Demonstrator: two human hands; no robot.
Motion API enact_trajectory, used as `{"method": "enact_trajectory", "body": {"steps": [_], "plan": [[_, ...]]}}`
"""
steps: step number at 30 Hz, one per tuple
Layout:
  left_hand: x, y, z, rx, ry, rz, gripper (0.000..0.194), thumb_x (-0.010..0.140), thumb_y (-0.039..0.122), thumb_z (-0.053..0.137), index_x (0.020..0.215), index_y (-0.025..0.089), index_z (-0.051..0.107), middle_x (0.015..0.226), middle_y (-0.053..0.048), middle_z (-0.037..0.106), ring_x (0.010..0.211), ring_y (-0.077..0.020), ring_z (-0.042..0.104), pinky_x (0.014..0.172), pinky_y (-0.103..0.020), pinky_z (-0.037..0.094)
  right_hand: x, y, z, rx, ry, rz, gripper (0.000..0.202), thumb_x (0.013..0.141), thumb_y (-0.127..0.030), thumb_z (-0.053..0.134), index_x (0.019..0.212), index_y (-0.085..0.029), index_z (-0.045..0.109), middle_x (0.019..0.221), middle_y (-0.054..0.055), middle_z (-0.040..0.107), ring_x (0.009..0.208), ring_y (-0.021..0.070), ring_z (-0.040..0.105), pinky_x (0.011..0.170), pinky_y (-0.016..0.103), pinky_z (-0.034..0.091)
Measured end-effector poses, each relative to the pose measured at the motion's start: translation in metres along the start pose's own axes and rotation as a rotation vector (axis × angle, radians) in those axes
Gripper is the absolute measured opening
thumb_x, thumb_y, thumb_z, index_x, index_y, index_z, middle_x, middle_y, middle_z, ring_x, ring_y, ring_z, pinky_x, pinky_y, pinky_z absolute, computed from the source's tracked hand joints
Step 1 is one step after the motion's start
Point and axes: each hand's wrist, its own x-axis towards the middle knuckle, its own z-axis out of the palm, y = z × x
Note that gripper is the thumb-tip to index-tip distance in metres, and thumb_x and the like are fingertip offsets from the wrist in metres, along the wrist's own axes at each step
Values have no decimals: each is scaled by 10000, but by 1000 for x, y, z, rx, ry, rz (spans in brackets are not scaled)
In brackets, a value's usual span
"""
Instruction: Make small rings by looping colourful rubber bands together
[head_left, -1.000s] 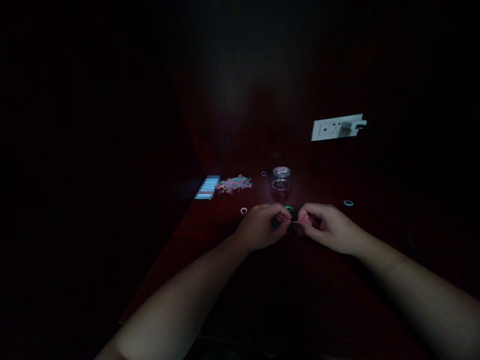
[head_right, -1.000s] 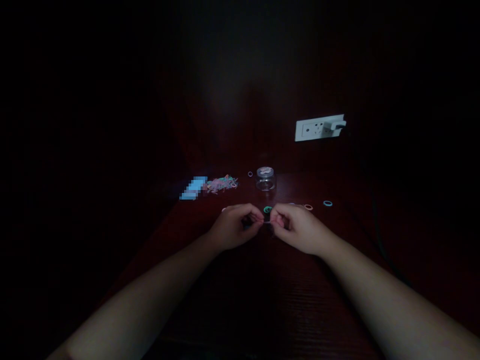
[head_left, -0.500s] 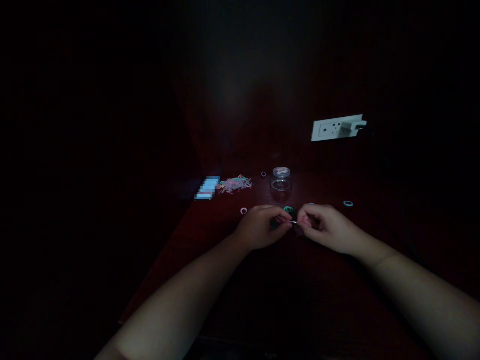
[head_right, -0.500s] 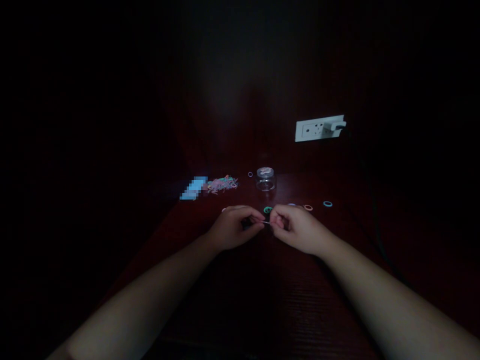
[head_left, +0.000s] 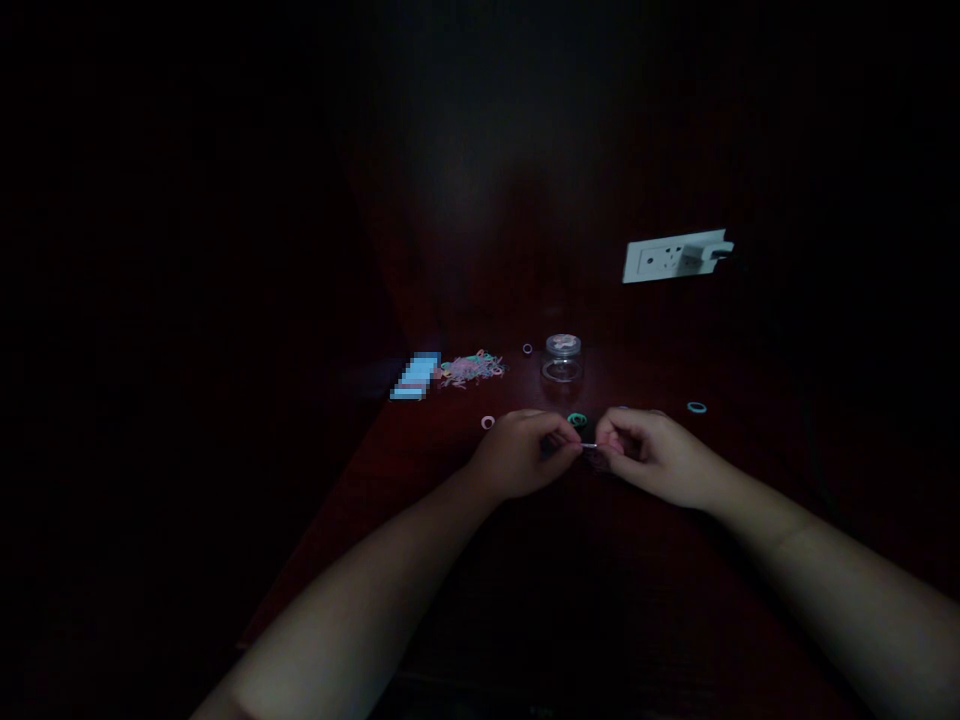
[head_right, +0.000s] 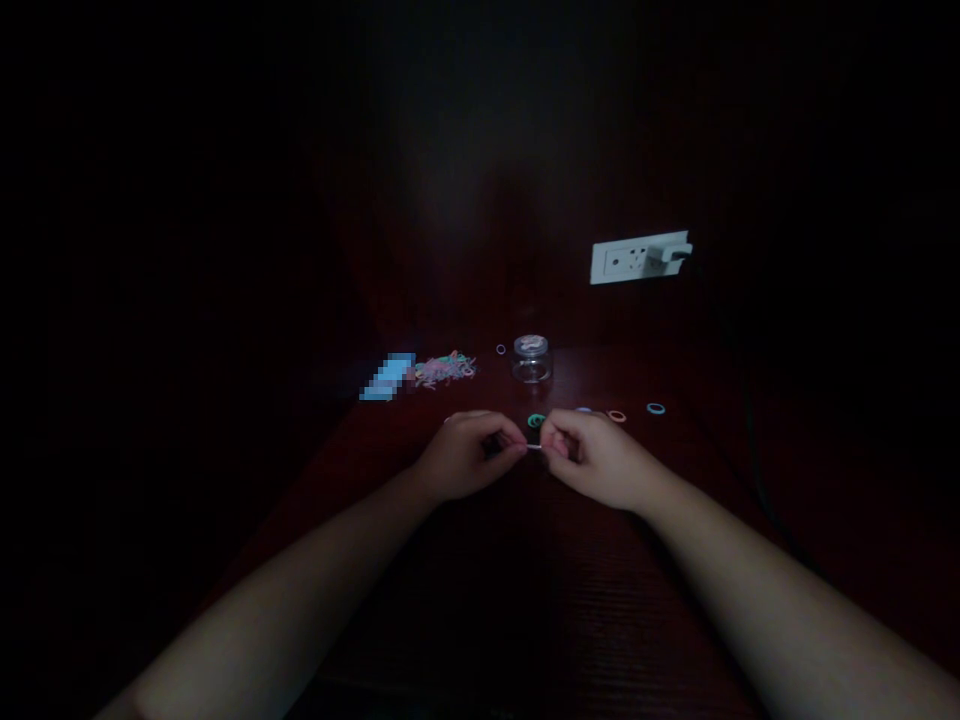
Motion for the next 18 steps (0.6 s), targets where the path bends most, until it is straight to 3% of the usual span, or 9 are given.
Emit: {"method": "enact_trajectory", "body": {"steps": [5, 10, 18], "plan": [[0, 2, -1, 1, 8, 3, 87, 866, 251, 621, 851, 192, 684, 791, -9, 705, 716, -113, 648, 692, -253, 529, 0, -4, -1, -23, 5, -17, 77, 838, -259, 606, 834, -183, 594, 637, -27, 518, 556, 112, 461, 513, 235, 373], [0, 3, -1, 13, 9, 4, 65, 851, 231, 628, 825, 199, 678, 772, 3, 701, 700, -109, 640, 701, -254, 529, 1, -3, 0, -12, -3, -22, 142, 877, -283, 572, 781, -181, 597, 639, -4, 570, 574, 123, 484, 538, 248, 394], [1, 3, -1, 35, -18, 20, 53, 845, 225, 634, 823, 199, 674, 759, 10, 689, 711, -112, 634, 711, -256, 513, 1, -1, 0, -21, -39, -9, 105, 857, -245, 574, 769, -190, 559, 649, -17, 533, 586, 122, 466, 539, 243, 375]]}}
